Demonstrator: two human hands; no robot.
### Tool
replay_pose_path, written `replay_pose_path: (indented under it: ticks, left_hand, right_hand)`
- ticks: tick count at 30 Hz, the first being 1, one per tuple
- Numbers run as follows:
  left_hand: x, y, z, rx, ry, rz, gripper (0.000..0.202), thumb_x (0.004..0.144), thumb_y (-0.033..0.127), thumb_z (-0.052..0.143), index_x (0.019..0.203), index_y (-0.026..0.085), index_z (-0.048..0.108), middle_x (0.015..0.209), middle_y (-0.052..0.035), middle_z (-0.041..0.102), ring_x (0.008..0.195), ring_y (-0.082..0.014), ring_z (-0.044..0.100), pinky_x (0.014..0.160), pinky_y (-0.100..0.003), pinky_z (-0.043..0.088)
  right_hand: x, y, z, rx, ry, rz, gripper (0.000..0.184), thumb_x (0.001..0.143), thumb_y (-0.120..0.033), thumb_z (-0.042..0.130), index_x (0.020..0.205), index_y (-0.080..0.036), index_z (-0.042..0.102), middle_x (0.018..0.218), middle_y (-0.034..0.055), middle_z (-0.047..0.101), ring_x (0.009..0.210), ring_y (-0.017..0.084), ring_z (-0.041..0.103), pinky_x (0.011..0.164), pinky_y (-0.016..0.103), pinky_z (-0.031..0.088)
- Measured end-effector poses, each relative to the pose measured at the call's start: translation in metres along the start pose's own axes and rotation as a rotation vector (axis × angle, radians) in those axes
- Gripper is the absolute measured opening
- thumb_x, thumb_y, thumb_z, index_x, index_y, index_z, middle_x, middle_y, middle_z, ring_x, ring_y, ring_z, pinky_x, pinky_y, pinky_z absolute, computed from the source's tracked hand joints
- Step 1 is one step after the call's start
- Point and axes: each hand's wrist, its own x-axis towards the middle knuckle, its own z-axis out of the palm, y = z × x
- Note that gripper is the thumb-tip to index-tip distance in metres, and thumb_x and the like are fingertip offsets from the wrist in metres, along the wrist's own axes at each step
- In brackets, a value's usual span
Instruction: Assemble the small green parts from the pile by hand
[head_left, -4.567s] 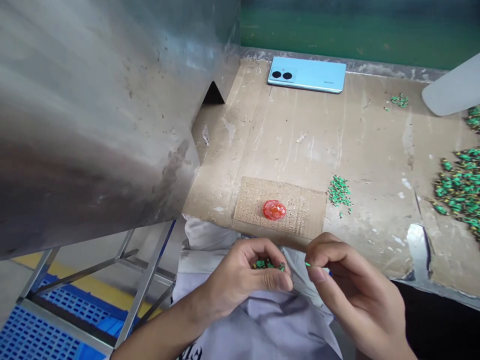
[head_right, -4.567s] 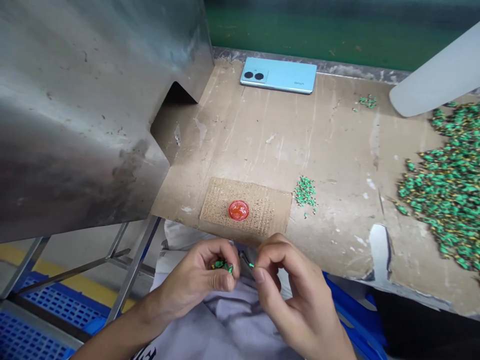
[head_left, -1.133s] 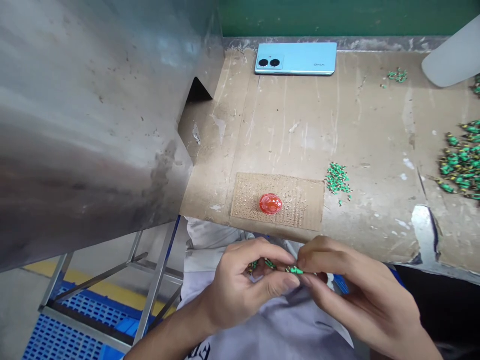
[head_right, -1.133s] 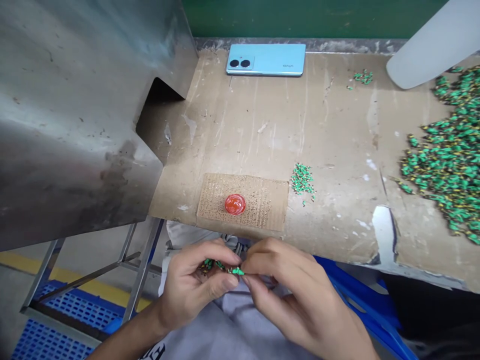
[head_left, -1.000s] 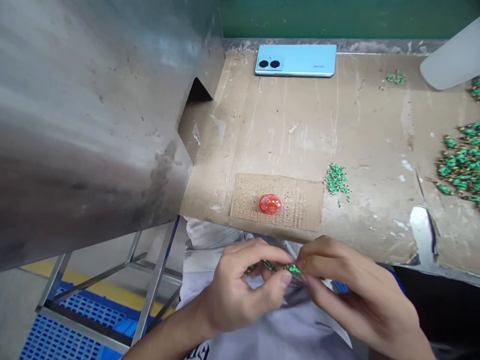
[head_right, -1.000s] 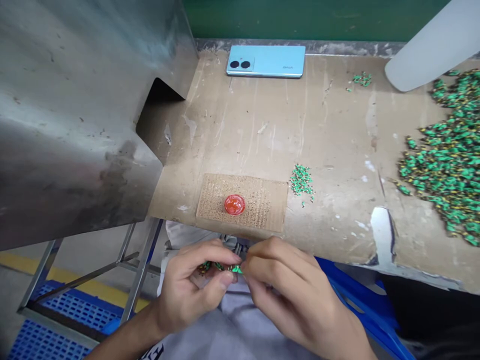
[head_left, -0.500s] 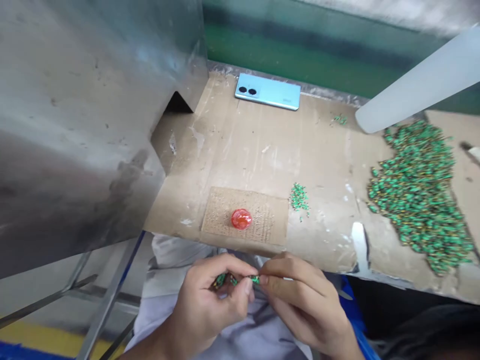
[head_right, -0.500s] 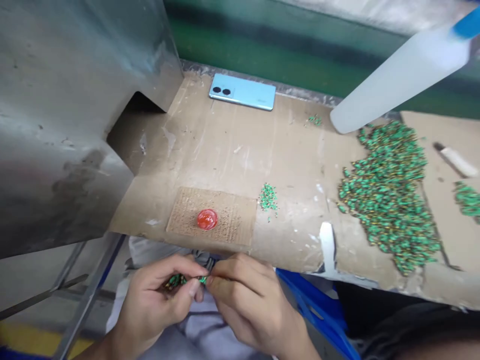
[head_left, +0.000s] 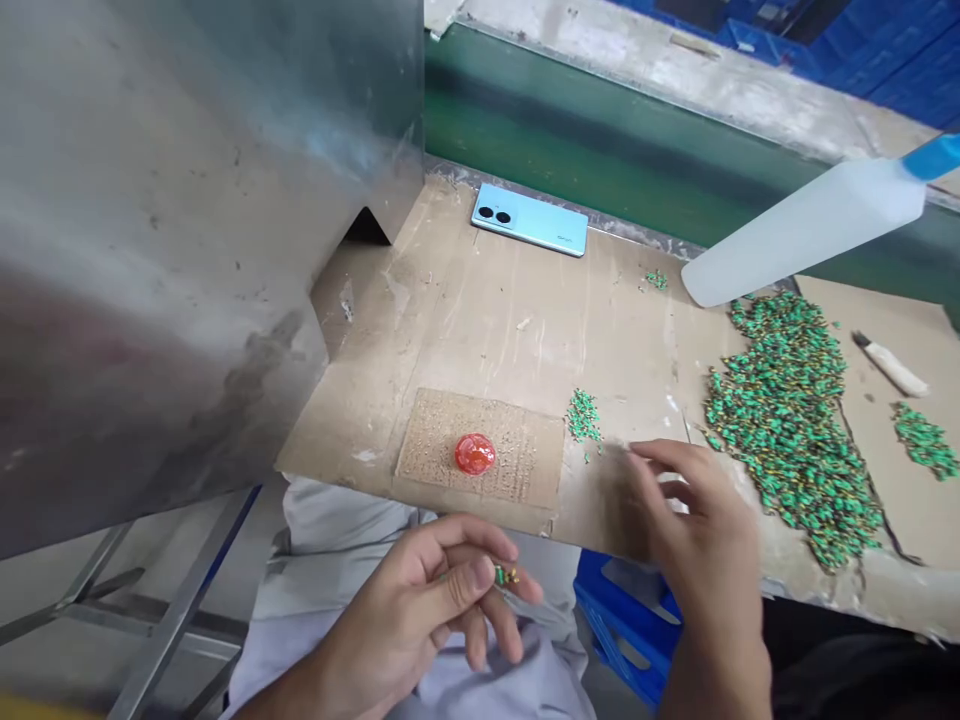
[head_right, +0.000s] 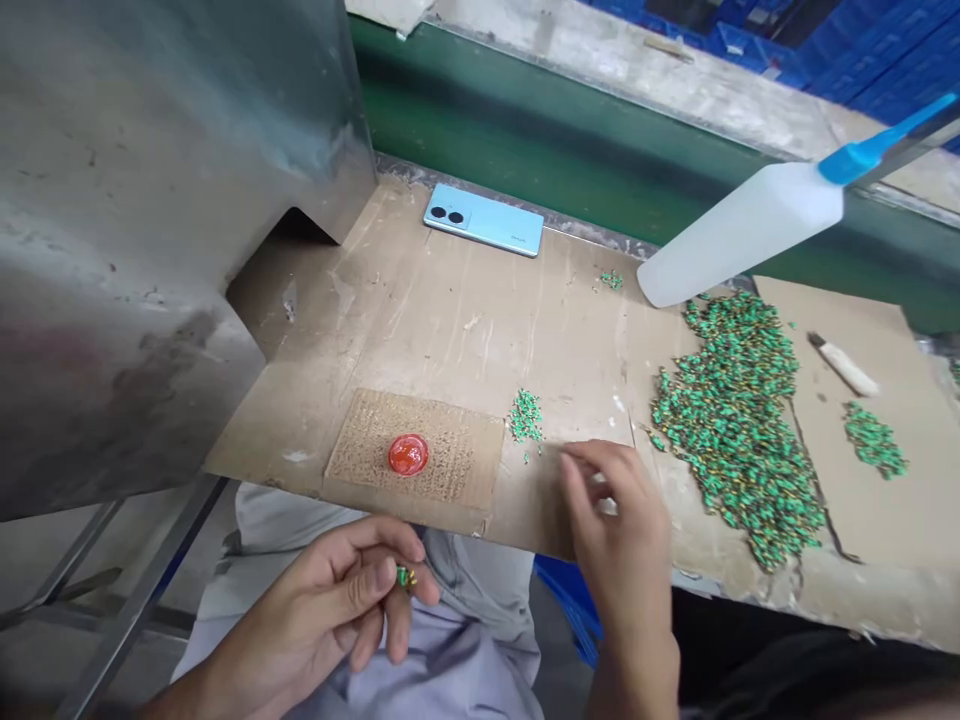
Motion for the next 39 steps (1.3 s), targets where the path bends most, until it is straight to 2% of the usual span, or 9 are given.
replay_pose_path:
  ticks: [2,7,15,17,20,23,28,33,39]
  left_hand:
    - [0.001,-0.002,-0.001,0.041,0.008,0.012,0.036,0.087,0.047,0.088,0.094,0.015,0.075,0.083,-0.0079,0.082,0.054,-0.0092,0.07,0.042,-0.012,0.04]
    - [-0.003,0.002,0.002,0.12,0.039,0.05,0.036,0.087,0.047,0.087,0.091,0.014,0.074,0.081,-0.0078,0.08,0.051,-0.0045,0.055,0.045,-0.013,0.034]
    - [-0.002,0.003,0.001,0.326,0.054,0.069,0.03,0.095,0.044,0.074,0.094,0.015,0.075,0.081,-0.0047,0.072,0.06,-0.0083,0.048,0.056,-0.021,0.033]
    - [-0.001,0.0,0.0,0.478,0.071,0.114,0.03,0.101,0.044,0.068,0.102,0.016,0.076,0.08,-0.0034,0.071,0.06,-0.0096,0.047,0.057,-0.023,0.035]
    - [-0.001,-0.002,0.001,0.683,0.088,0.166,0.033,0.105,0.045,0.061,0.112,0.018,0.078,0.08,-0.003,0.072,0.063,-0.0127,0.051,0.059,-0.025,0.038]
    - [-0.003,0.001,0.003,0.84,0.093,0.233,0.029,0.108,0.038,0.057,0.109,0.019,0.079,0.081,-0.0025,0.074,0.071,-0.0156,0.061,0.066,-0.026,0.044]
    - [-0.006,0.013,0.004,0.907,0.083,0.222,0.026,0.106,0.028,0.058,0.089,0.017,0.075,0.079,-0.001,0.075,0.079,-0.0165,0.069,0.077,-0.026,0.049]
    - [-0.008,0.017,0.005,0.938,0.079,0.201,0.024,0.103,0.023,0.058,0.087,0.017,0.074,0.081,-0.0011,0.076,0.079,-0.0161,0.069,0.074,-0.024,0.05]
    - [-0.009,0.014,0.008,1.038,0.129,0.321,0.017,0.096,0.018,0.062,0.088,0.016,0.076,0.076,-0.0006,0.073,0.072,-0.0151,0.065,0.068,-0.024,0.047]
  right_hand:
    - [-0.002,-0.005,0.009,-0.012,-0.08,-0.032,0.019,0.097,-0.041,0.068,0.095,-0.023,0.077,0.094,0.0052,0.074,0.075,0.019,0.066,0.067,0.033,0.057]
    - [-0.001,-0.007,0.02,-0.056,-0.065,-0.056,0.022,0.099,-0.039,0.063,0.091,-0.022,0.074,0.092,0.0062,0.073,0.073,0.019,0.065,0.069,0.034,0.054]
    - [-0.007,-0.009,0.01,0.02,-0.088,-0.082,0.013,0.102,-0.032,0.06,0.097,-0.022,0.067,0.091,0.0041,0.07,0.072,0.016,0.066,0.064,0.029,0.055]
    - [-0.016,-0.022,0.005,0.126,-0.167,-0.164,0.008,0.103,-0.026,0.059,0.099,-0.023,0.064,0.088,0.0022,0.07,0.074,0.015,0.068,0.064,0.026,0.057]
    - [-0.031,-0.047,0.001,0.345,-0.422,-0.409,0.012,0.103,-0.014,0.056,0.102,-0.024,0.063,0.086,0.0014,0.07,0.076,0.014,0.07,0.068,0.023,0.059]
    - [-0.042,-0.062,0.002,0.364,-0.556,-0.515,0.016,0.105,-0.01,0.055,0.113,-0.02,0.064,0.093,0.0046,0.072,0.08,0.016,0.071,0.073,0.026,0.061]
    - [-0.047,-0.057,0.006,0.299,-0.519,-0.589,0.017,0.105,-0.009,0.057,0.116,-0.018,0.067,0.097,0.0079,0.073,0.08,0.018,0.071,0.068,0.029,0.06]
    - [-0.045,-0.052,0.009,0.381,-0.48,-0.62,0.023,0.102,-0.006,0.061,0.121,-0.017,0.067,0.1,0.0081,0.075,0.086,0.018,0.074,0.074,0.028,0.063]
    - [-0.038,-0.06,0.01,0.433,-0.489,-0.568,0.016,0.099,-0.006,0.062,0.108,-0.019,0.066,0.093,0.0058,0.074,0.082,0.017,0.073,0.07,0.027,0.063]
